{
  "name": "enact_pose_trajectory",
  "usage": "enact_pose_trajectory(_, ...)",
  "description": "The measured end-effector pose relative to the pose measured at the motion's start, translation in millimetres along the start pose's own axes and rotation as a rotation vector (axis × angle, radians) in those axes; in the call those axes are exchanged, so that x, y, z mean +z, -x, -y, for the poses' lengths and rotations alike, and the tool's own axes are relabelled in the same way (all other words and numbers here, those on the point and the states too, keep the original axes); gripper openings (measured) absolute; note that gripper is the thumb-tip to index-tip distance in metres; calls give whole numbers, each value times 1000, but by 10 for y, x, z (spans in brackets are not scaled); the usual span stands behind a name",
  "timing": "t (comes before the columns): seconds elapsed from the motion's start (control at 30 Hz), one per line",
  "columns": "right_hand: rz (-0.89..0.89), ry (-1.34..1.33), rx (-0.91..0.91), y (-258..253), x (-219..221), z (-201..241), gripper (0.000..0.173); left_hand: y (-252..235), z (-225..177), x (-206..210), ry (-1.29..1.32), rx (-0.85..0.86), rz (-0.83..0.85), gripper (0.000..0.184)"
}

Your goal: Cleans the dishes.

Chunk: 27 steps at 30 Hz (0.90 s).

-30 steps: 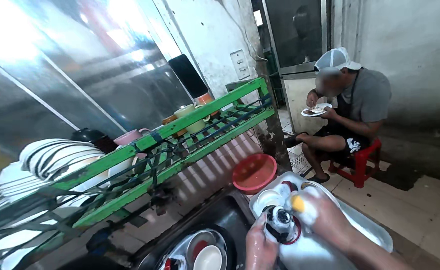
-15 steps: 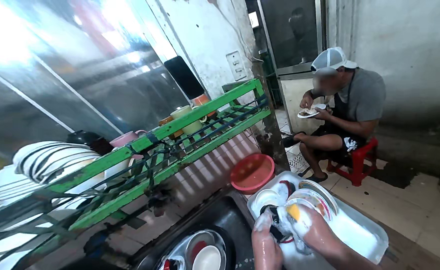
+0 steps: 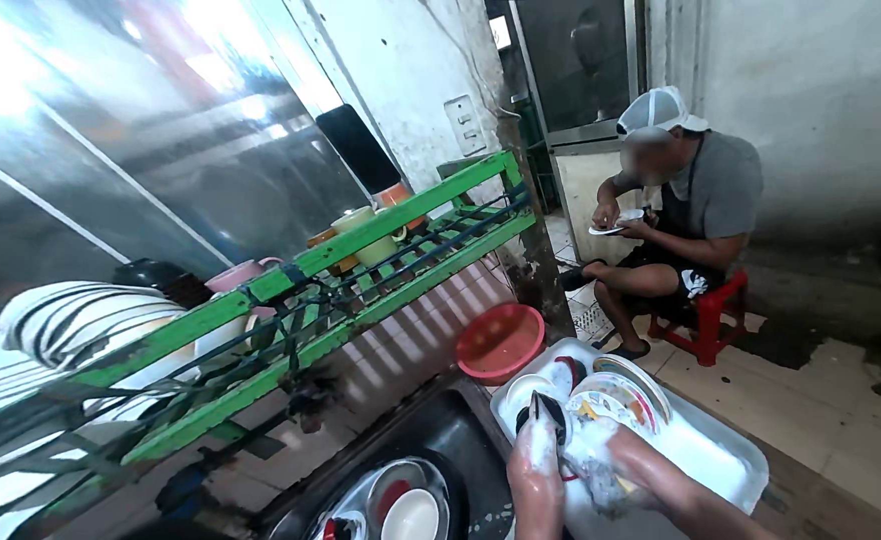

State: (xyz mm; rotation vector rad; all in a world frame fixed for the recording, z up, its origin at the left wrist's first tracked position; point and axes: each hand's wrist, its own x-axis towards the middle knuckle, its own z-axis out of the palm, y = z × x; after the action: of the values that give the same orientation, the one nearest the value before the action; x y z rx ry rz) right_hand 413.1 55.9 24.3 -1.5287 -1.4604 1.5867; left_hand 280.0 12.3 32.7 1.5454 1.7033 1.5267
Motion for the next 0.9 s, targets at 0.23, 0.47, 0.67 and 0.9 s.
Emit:
enact_pose_trajectory(0.23,-241,134,-225,166,16,186,41,-132,16,-35,148,-135,57,28)
enact_pose_trajectory(0.47,-178,628,-948,123,-123,-178,33,-220,14,-85,720,-538,-38,22)
enact_pose_trajectory(0.67,-165,470,-459,110,-221,84,43,-169,39,-65,711,-490,31,20)
enact_pose_trajectory(0.9,-230,601,-844,270,-52,-146,34,-239,93,-104,793,-551,-22,23)
